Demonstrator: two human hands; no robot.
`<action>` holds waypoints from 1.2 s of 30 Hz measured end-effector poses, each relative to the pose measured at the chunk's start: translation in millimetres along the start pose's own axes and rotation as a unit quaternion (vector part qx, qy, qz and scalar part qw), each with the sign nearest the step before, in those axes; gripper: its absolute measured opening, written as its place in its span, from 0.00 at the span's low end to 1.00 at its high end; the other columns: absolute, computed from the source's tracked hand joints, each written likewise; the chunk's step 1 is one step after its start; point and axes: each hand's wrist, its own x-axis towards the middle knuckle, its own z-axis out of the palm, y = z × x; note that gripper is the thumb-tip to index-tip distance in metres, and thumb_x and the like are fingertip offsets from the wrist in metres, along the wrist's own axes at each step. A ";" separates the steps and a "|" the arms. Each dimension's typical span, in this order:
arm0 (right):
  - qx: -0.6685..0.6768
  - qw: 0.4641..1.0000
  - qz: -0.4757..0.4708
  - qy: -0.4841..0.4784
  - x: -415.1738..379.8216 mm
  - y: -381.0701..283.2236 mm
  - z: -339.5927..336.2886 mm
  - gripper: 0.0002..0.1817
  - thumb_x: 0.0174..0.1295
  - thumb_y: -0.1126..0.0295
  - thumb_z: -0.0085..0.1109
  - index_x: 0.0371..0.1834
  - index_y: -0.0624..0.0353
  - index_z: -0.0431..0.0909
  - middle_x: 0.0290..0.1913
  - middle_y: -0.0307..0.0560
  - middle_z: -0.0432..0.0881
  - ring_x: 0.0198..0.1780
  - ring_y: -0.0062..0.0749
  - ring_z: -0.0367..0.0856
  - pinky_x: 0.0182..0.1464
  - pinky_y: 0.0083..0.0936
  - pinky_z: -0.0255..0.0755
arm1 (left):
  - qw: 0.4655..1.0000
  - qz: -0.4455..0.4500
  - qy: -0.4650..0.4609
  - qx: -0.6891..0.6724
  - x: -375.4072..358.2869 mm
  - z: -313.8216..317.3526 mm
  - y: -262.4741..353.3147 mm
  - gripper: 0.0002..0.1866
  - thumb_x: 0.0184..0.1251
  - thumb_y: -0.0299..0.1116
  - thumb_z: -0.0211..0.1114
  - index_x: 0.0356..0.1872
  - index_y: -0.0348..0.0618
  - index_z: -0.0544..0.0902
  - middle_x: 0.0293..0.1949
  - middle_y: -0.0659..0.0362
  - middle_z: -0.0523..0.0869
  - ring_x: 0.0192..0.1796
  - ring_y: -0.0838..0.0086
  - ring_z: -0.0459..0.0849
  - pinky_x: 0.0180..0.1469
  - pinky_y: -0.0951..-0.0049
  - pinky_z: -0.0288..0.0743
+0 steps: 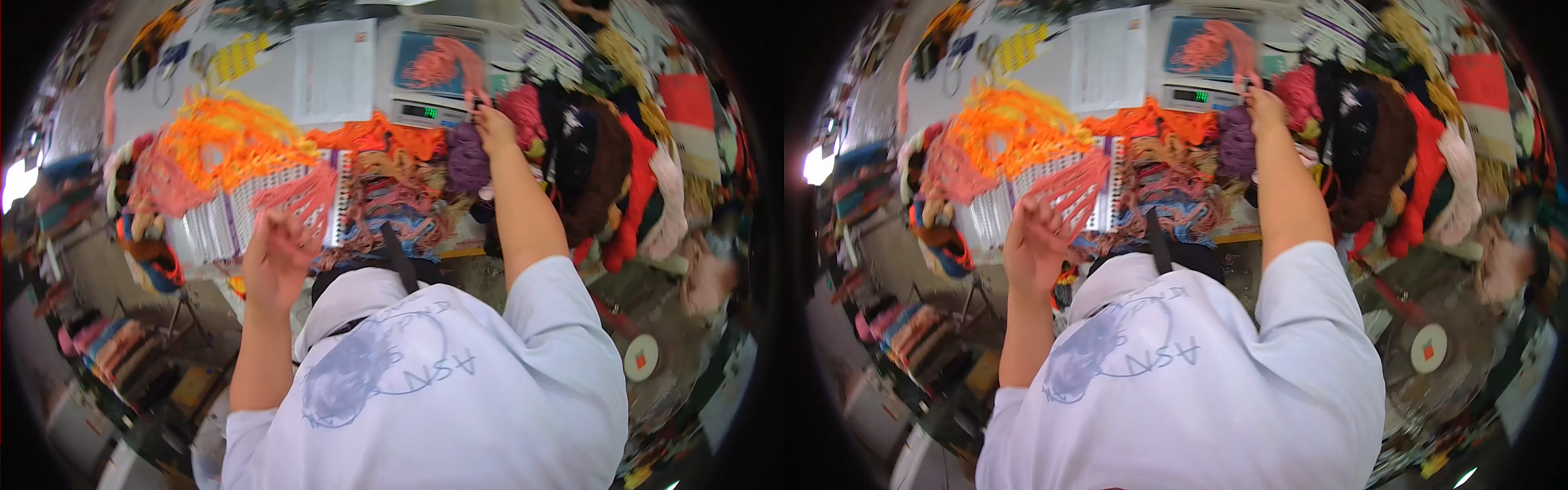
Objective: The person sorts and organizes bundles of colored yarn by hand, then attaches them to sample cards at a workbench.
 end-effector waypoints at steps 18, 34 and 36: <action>-0.365 0.816 -0.289 -0.342 -361.7 -90.4 232.5 0.07 0.59 0.70 0.54 0.30 0.63 0.74 0.22 0.42 0.78 0.26 0.24 0.78 0.27 0.22 0.68 | 0.963 0.012 -0.226 -0.145 -11.0 7.8 26.3 0.18 0.73 0.43 0.41 0.45 0.42 0.76 0.66 0.46 0.60 0.68 0.56 0.59 0.57 0.48 0.71; -0.453 0.640 -0.514 -0.348 -366.2 -43.5 213.1 0.12 0.48 0.70 0.65 0.36 0.61 0.79 0.34 0.45 0.78 0.37 0.34 0.77 0.38 0.25 0.71 | 0.984 0.081 -0.161 -0.013 -15.1 34.7 27.4 0.26 0.72 0.46 0.44 0.58 0.34 0.68 0.60 0.53 0.70 0.58 0.69 0.72 0.59 0.67 0.67; -0.397 0.755 -0.295 -0.431 -363.6 -41.8 211.9 0.08 0.53 0.74 0.62 0.36 0.62 0.78 0.33 0.43 0.77 0.35 0.24 0.77 0.34 0.20 0.71 | 0.983 0.102 -0.139 0.061 -11.1 29.3 28.8 0.24 0.71 0.47 0.45 0.52 0.35 0.73 0.58 0.52 0.72 0.56 0.69 0.73 0.57 0.67 0.69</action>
